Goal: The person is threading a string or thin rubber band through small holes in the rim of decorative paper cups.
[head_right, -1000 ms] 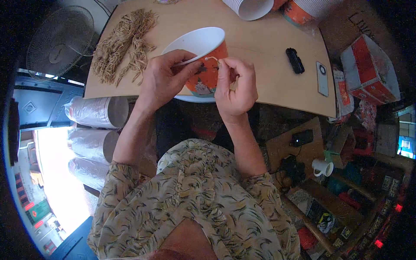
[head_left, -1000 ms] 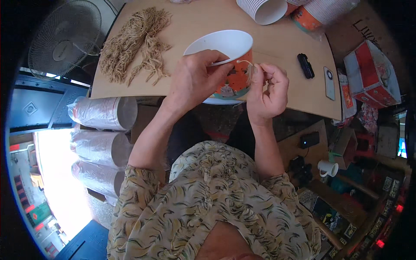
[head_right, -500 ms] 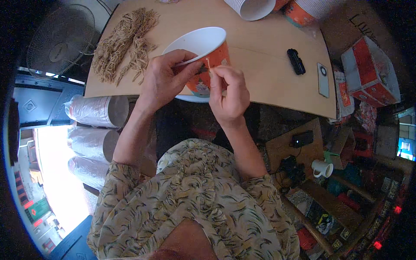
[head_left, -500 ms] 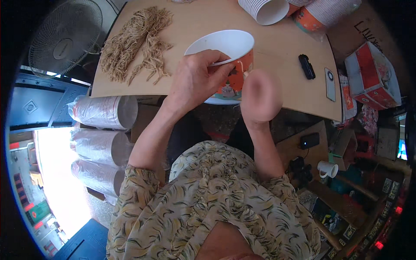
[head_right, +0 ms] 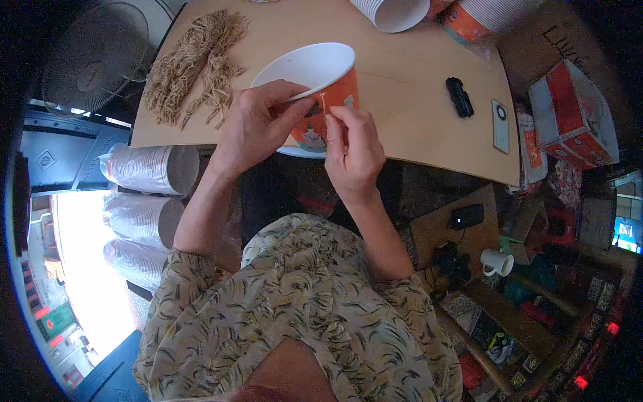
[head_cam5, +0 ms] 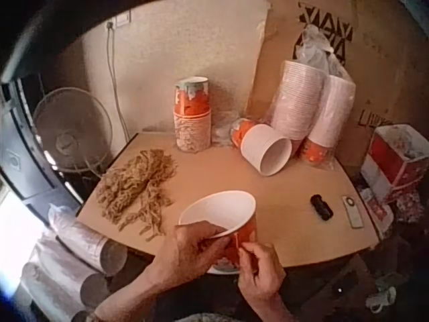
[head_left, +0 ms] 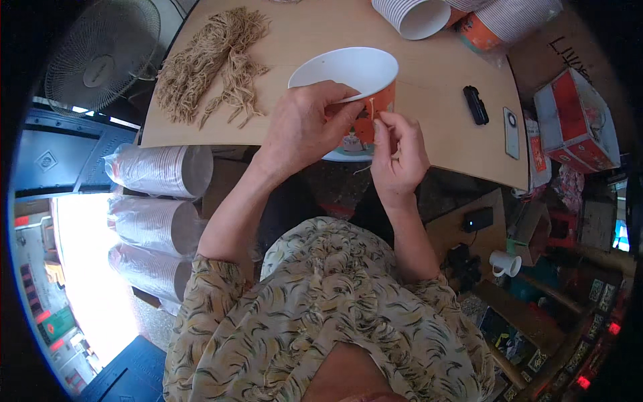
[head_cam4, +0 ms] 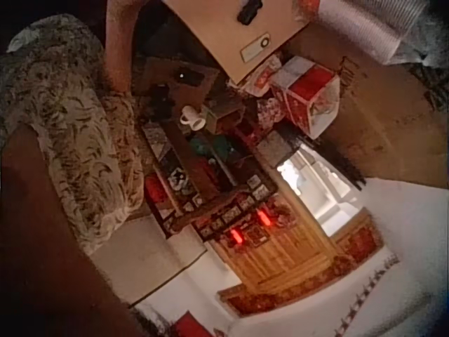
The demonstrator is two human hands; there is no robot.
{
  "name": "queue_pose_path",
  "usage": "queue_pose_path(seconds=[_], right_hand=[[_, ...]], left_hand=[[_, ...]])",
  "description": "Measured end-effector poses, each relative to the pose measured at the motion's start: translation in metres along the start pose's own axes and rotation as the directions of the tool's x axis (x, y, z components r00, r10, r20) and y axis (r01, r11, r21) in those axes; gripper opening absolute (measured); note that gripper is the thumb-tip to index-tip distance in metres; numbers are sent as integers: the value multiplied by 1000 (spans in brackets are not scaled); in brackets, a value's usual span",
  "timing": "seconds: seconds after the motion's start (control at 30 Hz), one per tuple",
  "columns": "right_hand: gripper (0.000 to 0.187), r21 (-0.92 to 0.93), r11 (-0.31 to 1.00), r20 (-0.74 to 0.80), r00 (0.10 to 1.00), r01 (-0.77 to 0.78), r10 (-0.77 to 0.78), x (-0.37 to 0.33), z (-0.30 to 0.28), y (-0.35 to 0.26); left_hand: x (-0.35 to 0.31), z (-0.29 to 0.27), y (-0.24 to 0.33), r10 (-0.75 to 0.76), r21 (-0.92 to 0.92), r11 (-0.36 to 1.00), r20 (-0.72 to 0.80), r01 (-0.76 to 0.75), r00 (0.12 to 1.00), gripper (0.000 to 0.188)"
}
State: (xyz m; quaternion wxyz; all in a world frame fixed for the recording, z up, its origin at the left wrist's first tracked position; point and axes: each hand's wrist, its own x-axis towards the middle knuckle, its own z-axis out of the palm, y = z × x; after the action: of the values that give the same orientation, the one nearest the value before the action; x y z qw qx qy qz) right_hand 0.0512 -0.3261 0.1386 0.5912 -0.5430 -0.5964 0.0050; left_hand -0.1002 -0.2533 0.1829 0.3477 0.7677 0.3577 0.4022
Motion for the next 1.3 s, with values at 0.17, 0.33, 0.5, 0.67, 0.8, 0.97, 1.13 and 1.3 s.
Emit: queue_pose_path(seconds=[0.17,0.33,0.5,0.67,0.8,0.97,1.13,1.3], right_hand=[[21,-81,989,18,993,120,-119,6,-1,1],[18,-11,1000,-36,999,25,-25,5,-1,-1],[17,34,999,-58,998,-5,7,-1,1,4],[16,40,999,-55,998,-14,16,-1,-1,5],[19,358,878,87,947,-319,309,6,-5,1],[20,239,842,335,855,-483,395,21,-15,0],[11,219,872,292,882,-437,369,23,-14,7],[12,335,783,307,846,-525,436,21,-10,15]], left_hand=[[-2,1,4,4,-28,1000,26,-4,1000,17],[-4,-1,12,11,40,999,28,-12,1000,17],[-9,1,15,33,77,996,31,-36,999,16],[-7,8,6,86,135,987,45,-92,995,19],[-9,11,4,109,203,973,22,-111,994,20],[-15,23,-3,119,227,968,-28,-110,992,19],[-15,25,-8,141,283,950,-7,-133,990,18],[-13,27,-15,165,318,938,-61,-137,984,17]])
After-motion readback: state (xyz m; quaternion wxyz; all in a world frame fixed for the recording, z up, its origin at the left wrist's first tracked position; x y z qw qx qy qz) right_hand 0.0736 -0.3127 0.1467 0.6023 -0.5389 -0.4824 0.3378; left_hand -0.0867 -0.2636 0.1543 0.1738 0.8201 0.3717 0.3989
